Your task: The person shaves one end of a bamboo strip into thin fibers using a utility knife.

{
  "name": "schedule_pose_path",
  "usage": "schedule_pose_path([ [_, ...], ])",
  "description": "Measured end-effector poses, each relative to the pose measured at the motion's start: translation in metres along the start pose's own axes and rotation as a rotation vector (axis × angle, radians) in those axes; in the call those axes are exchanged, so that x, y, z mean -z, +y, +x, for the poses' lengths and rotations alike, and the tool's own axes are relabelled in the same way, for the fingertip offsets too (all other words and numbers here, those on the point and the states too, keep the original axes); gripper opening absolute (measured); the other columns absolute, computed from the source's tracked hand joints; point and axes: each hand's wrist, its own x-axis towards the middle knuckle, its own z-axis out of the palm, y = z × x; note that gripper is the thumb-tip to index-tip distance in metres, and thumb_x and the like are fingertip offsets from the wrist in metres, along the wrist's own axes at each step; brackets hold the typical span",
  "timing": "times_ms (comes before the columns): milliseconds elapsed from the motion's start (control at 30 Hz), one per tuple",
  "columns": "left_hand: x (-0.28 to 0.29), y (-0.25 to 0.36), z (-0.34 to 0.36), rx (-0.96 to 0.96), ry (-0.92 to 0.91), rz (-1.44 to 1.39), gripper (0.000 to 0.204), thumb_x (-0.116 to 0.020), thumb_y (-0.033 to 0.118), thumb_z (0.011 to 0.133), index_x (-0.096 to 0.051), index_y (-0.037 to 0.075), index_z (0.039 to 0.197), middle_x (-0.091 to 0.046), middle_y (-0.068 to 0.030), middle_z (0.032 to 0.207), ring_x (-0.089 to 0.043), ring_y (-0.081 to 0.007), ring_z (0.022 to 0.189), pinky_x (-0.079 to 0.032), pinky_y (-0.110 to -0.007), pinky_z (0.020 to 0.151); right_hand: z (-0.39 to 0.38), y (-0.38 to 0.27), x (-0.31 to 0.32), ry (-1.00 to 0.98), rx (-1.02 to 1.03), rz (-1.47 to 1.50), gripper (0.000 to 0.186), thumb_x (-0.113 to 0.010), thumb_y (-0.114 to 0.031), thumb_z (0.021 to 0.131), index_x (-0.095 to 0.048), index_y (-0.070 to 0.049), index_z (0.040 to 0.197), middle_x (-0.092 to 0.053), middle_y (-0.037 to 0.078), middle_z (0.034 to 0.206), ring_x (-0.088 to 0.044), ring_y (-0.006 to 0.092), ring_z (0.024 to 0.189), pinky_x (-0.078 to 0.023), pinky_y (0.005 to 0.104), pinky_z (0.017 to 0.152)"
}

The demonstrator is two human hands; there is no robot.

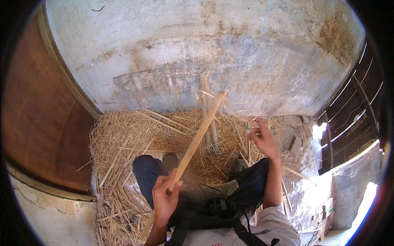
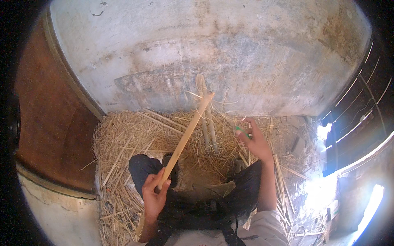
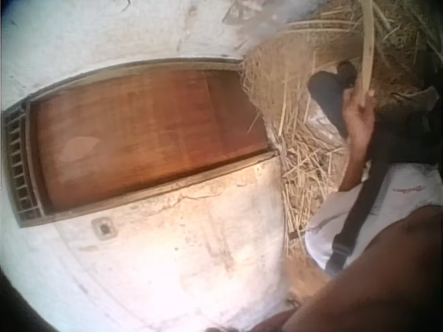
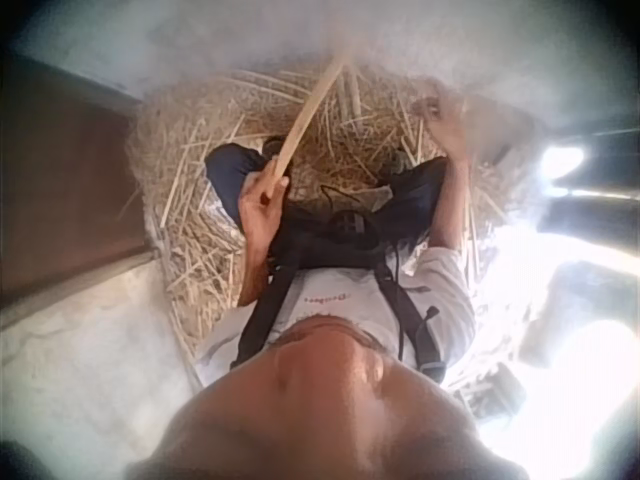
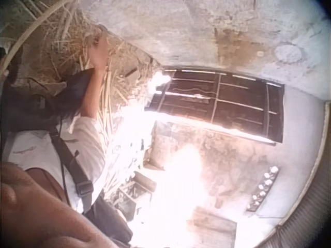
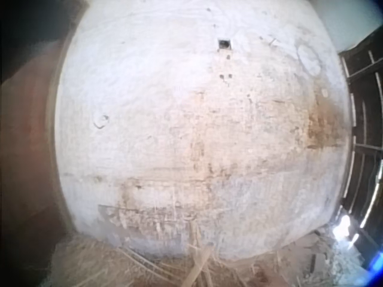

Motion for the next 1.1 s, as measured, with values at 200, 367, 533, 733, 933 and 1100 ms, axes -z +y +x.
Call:
schedule_pose_path([
  [200,-0.003,0.000,0.011,-0.143,0.092,0.084,0.046,-0.088,0.005,0.093,-0.079,0.004,0.137,-0.070,-0.0090,0.095,-0.065,-0.0183,0.080,-0.052,-0.033,0.068,-0.019,-0.034,-0.015,0.044,0.027,-0.419,0.034,-0.078,-0.028,0.103,-0.075,-0.004,0.127,-0.078,0.023,0.112,-0.076,0.0440,0.098,-0.059,0.0471,0.081],
  [367,-0.012,0.008,0.014,-0.122,0.034,0.035,0.049,-0.089,0.003,0.091,-0.078,0.002,0.139,-0.074,-0.0102,0.101,-0.068,-0.0172,0.088,-0.053,-0.031,0.073,-0.042,-0.067,-0.049,0.090,0.363,-0.186,0.027,-0.079,-0.022,0.102,-0.074,-0.001,0.119,-0.075,0.018,0.099,-0.076,0.0389,0.086,-0.059,0.0441,0.076],
  [533,-0.018,0.027,0.013,-0.092,-0.038,-0.074,0.050,-0.088,0.001,0.093,-0.076,0.002,0.141,-0.072,-0.0074,0.102,-0.065,-0.0119,0.087,-0.051,-0.027,0.072,-0.057,-0.070,-0.080,0.012,0.532,-0.154,0.031,-0.085,-0.023,0.097,-0.075,-0.005,0.120,-0.077,0.015,0.100,-0.078,0.0347,0.083,-0.061,0.0422,0.069],
  [733,-0.026,0.021,0.012,-0.166,-0.064,-0.166,0.049,-0.088,0.000,0.092,-0.077,0.005,0.140,-0.073,-0.0077,0.100,-0.061,-0.0091,0.075,-0.046,-0.027,0.059,-0.057,-0.067,-0.094,0.000,0.601,-0.143,0.036,-0.088,-0.028,0.094,-0.075,-0.005,0.118,-0.076,0.012,0.098,-0.078,0.0310,0.079,-0.061,0.0420,0.066],
  [933,-0.025,0.024,0.011,-0.137,-0.135,-0.191,0.046,-0.083,0.000,0.096,-0.075,0.003,0.142,-0.071,-0.0080,0.098,-0.060,-0.0106,0.078,-0.047,-0.028,0.063,-0.058,-0.071,-0.092,0.017,0.653,-0.202,0.035,-0.089,-0.029,0.090,-0.077,-0.006,0.113,-0.072,0.008,0.090,-0.075,0.0278,0.074,-0.060,0.0400,0.063],
  [1100,-0.024,0.028,0.013,-0.165,-0.149,-0.135,0.042,-0.077,0.001,0.101,-0.074,0.001,0.143,-0.066,-0.0093,0.092,-0.057,-0.0141,0.075,-0.045,-0.031,0.064,-0.064,-0.079,-0.094,0.003,0.715,-0.252,0.037,-0.091,-0.030,0.088,-0.077,-0.007,0.113,-0.072,0.006,0.088,-0.074,0.0251,0.071,-0.060,0.0384,0.061],
])
